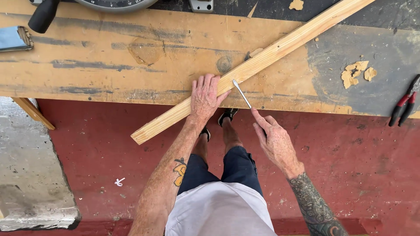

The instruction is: Remove staples from a wooden strip using a screwdriver and pliers.

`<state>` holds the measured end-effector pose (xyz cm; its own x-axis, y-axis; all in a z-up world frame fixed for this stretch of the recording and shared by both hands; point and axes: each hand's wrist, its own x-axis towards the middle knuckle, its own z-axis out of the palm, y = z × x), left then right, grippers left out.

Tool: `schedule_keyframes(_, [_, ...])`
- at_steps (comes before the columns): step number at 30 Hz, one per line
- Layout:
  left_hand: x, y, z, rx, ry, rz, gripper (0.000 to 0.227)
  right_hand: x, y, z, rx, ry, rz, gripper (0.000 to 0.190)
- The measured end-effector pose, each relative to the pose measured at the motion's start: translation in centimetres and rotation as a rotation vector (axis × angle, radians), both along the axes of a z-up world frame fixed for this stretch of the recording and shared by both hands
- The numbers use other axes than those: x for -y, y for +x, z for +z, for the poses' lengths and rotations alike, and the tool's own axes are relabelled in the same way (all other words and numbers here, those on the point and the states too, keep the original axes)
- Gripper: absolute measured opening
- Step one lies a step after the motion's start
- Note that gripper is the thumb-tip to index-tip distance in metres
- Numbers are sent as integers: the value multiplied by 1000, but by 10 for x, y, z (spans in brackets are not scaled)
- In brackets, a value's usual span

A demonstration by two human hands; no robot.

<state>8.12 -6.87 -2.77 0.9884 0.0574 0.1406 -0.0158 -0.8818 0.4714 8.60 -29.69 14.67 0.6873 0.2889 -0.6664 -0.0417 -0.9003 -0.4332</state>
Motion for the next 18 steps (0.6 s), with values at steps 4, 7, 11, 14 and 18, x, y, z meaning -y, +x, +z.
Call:
schedule_keyframes(4, [-6,3,4,-27,0,-40,58,3,9,-6,-19,-13,18,47])
schedule_keyframes(7, [-2,0,2,-57,31,-32,57,3,13,-3,-45,9,15,47])
schedule_keyframes(11, [2,3,-9,-73,76,-28,59,0,20,-2,-72,22,-2,45])
schedule_keyframes(14, [4,-3,-8,-83,96,-18,58,-1,11,-7,-93,37,-33,47])
schedule_keyframes(18, [4,5,-7,-86,104,-30,57,1,-10,-36,19,106,-43,51])
